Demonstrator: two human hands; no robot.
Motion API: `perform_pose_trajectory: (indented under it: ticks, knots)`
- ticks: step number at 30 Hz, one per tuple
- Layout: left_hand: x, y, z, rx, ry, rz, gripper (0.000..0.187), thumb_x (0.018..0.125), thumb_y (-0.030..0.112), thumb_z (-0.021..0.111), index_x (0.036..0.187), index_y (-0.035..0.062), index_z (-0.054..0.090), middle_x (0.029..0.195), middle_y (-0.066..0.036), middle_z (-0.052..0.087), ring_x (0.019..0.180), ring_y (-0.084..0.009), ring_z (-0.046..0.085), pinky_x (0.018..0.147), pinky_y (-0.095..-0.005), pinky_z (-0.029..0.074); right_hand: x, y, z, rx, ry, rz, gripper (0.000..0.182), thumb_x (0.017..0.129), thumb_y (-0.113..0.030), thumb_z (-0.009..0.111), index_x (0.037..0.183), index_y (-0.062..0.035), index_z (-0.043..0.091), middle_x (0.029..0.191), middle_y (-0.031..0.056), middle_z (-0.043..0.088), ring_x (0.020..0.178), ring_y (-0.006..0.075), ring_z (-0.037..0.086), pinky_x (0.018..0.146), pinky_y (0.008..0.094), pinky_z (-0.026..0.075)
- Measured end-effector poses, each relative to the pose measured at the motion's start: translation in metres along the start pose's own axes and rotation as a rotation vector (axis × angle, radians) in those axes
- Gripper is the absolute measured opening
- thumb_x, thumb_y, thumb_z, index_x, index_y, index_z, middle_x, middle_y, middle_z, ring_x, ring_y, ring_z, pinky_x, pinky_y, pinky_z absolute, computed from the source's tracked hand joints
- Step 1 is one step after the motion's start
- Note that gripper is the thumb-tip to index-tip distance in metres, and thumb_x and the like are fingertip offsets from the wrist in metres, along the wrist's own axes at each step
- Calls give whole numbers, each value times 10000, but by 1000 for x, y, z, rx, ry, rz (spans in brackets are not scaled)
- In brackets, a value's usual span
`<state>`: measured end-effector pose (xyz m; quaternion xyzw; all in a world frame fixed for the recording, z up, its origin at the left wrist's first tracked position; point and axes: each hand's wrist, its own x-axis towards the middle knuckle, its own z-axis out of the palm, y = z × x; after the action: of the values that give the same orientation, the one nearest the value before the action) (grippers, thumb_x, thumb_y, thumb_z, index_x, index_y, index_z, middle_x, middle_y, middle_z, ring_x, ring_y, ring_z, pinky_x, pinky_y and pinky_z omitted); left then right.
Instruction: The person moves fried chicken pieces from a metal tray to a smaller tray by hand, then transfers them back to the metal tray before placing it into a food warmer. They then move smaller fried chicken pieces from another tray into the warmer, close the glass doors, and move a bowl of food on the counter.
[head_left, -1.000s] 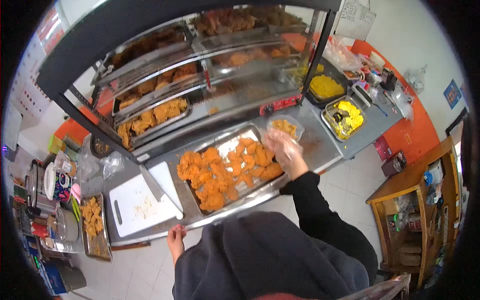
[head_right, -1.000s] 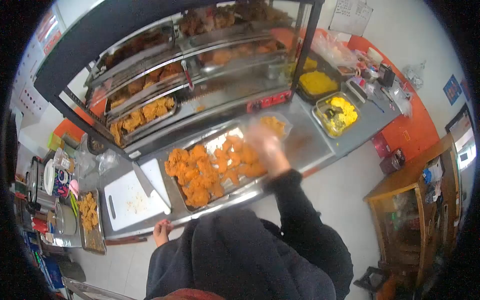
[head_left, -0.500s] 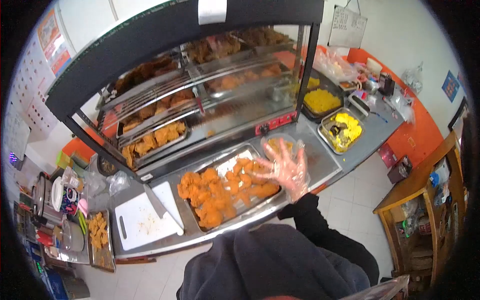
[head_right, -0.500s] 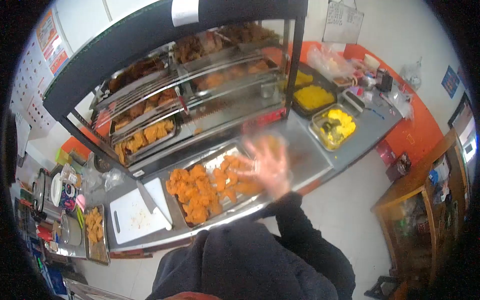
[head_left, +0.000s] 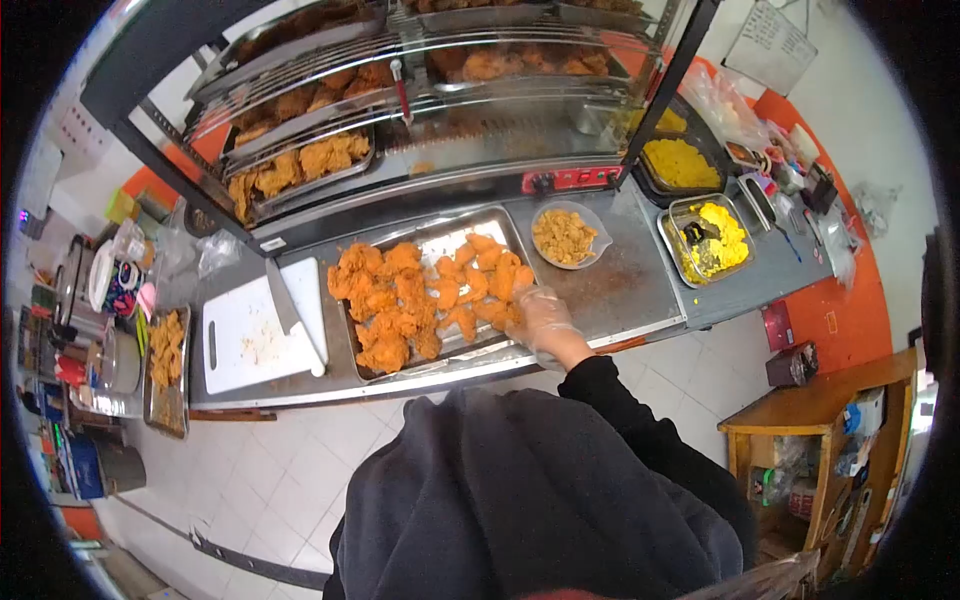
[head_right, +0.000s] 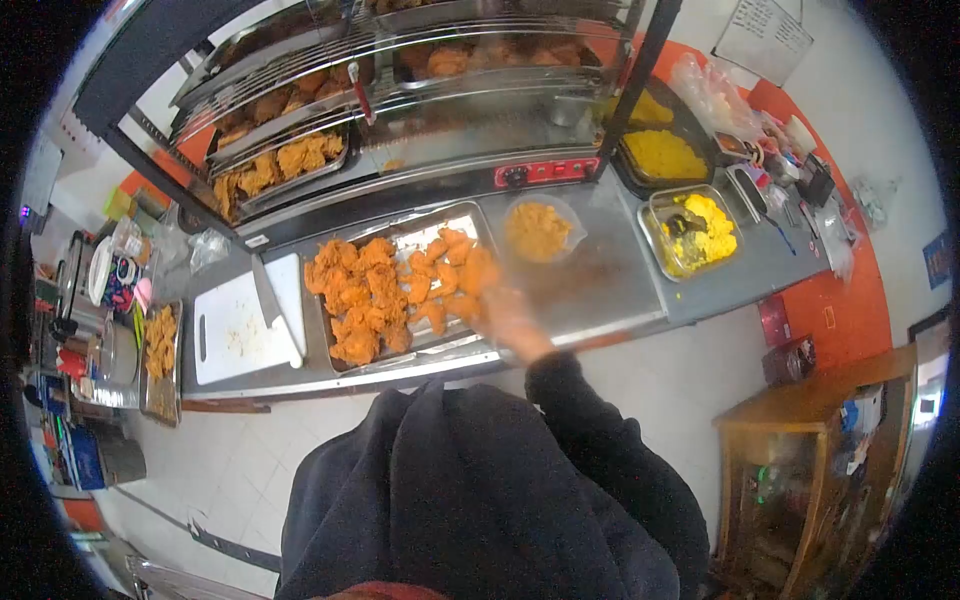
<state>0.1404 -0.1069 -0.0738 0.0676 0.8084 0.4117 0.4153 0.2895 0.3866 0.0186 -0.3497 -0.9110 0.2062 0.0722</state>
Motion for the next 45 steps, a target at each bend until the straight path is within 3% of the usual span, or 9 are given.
perform_pose_trajectory:
  ticks: [6,11,15,23,25,30,35,37,45]
  knots:
    - [-28,-21,27,-13,26,-47,202,854,190,505,860,-1,568,778,-99,614,720,-182,580,676,-306,457,5,10,10,-188,-77,-103,399,643,-256,697,995,-101,588,987,123,550,992,308,488,828,382,415]
    - [-34,-28,40,-6,25,-67,205,851,194,505,863,-1,569,780,-101,614,722,-185,581,680,-311,456,5,23,3,531,-45,-169,493,593,-183,729,1064,-158,588,947,115,533,1006,292,451,892,367,358]
    - [-37,-32,28,21,40,-77,209,848,198,506,865,0,569,781,-103,613,724,-189,581,684,-316,455,-5,31,10,192,93,-361,466,597,-154,743,1041,-129,602,937,108,533,968,266,482,860,350,394]
    - [-8,-24,-6,71,44,-27,215,842,204,507,868,0,571,784,-107,613,727,-195,582,692,-324,454,-1,26,17,973,271,-153,315,650,-18,711,946,-22,603,976,74,536,947,172,529,819,283,461]
    - [4,-19,-18,93,34,-8,217,840,206,507,869,1,571,785,-108,613,728,-196,582,693,-327,454,15,10,15,1181,3,54,340,661,-6,708,975,-13,577,1001,71,541,937,164,538,833,286,460]
    - [32,-4,-47,177,-9,30,221,837,210,508,872,1,572,787,-110,612,730,-200,583,698,-332,453,55,-124,8,1219,-142,139,321,752,-261,668,985,-63,571,993,55,562,961,162,526,792,299,454]
    - [62,20,-76,286,-63,76,226,833,214,509,874,2,573,789,-113,612,732,-204,584,703,-337,452,90,-179,40,516,-314,92,493,739,-466,593,908,-3,609,965,173,588,941,272,541,834,327,418]
    - [77,31,-85,323,-78,98,227,832,216,509,875,2,573,789,-113,612,733,-206,584,705,-340,452,89,-187,48,107,-14,-93,529,751,-501,558,849,17,600,857,169,581,878,271,540,756,375,443]
    - [106,50,-90,392,-129,114,235,826,222,510,879,3,575,792,-117,612,736,-212,585,712,-348,451,60,-86,24,235,132,173,349,789,-355,556,788,-14,629,935,178,590,854,322,556,753,399,431]
